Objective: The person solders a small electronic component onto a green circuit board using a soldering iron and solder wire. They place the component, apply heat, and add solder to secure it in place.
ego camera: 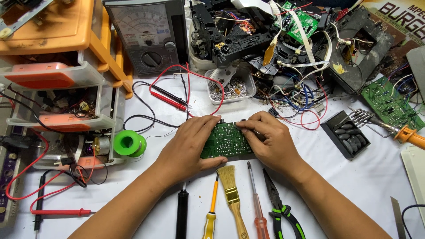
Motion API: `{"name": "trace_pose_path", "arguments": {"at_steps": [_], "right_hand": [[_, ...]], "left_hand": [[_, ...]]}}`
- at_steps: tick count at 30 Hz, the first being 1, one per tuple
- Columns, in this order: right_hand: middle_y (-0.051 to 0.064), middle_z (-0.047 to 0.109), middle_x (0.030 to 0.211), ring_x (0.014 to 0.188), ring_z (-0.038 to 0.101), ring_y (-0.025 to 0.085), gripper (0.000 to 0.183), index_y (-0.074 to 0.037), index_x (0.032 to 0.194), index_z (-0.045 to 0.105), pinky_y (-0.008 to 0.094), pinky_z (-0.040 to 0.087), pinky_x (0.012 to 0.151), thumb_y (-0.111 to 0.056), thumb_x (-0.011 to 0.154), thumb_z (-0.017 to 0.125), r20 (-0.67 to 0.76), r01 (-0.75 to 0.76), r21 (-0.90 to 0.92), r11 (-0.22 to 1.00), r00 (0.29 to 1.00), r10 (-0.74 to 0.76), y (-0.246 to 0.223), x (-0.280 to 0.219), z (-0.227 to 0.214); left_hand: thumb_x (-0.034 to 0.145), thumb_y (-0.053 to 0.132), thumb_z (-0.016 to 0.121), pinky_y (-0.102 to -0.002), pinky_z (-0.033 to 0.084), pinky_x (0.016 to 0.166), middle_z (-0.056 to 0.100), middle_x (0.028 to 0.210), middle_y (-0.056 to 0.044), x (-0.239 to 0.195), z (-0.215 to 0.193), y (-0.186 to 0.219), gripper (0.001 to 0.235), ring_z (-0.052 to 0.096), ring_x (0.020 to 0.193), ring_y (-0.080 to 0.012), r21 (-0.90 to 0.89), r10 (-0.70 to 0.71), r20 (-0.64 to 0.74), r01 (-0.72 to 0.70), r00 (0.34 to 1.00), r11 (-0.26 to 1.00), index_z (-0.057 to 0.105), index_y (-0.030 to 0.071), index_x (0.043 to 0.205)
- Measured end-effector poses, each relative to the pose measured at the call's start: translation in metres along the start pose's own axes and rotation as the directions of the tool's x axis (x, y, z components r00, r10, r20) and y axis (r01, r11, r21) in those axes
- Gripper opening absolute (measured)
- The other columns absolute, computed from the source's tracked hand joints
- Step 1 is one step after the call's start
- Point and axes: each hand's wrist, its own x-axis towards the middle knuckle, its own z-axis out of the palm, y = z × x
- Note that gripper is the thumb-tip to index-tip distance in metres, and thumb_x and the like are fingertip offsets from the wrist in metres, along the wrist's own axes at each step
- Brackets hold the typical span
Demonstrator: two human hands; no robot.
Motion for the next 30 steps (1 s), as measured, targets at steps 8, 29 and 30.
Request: {"name": "trace_pose_path", "arguments": {"at_steps": [8,29,30], "right_hand": [[0.012,0.07,0.082,0.064,0.064,0.021,0.019,-0.007,0.101,0.082,0.031,0.047,0.055,0.002,0.09,0.07,0.023,0.021,-0.011,1.0,1.0,-0.021,0.0024,0.0001,-0.0006],[0.012,0.071,0.083,0.071,0.068,0.022,0.019,-0.007,0.103,0.082,0.033,0.052,0.063,0.0,0.091,0.069,0.031,-0.026,0.02,0.999,0.999,0.026,-0.0015,0.0005,-0.0028],[0.012,0.071,0.083,0.071,0.068,0.022,0.019,-0.007,0.103,0.082,0.033,0.052,0.063,0.0,0.091,0.069,0.031,-0.026,0.02,0.999,0.999,0.026,-0.0011,0.0003,-0.003]], "left_hand": [[0.078,0.041,0.088,-0.052,0.04,0.112,0.059,0.136,-0.022,0.001,-0.0007,0.002,0.093,0.055,0.129,-0.0377,-0.018,-0.04,0.029,0.04,0.999,0.999,0.046,-0.002,0.149],[0.077,0.038,0.088,-0.053,0.041,0.111,0.06,0.136,-0.023,0.0005,-0.0016,0.003,0.091,0.055,0.13,-0.0397,-0.029,-0.039,0.017,0.04,0.999,0.999,0.047,-0.002,0.148],[0.077,0.038,0.088,-0.053,0.041,0.111,0.06,0.136,-0.023,0.0006,-0.002,0.0032,0.091,0.055,0.13,-0.0397,-0.029,-0.04,0.017,0.04,0.999,0.999,0.047,-0.002,0.148]]}}
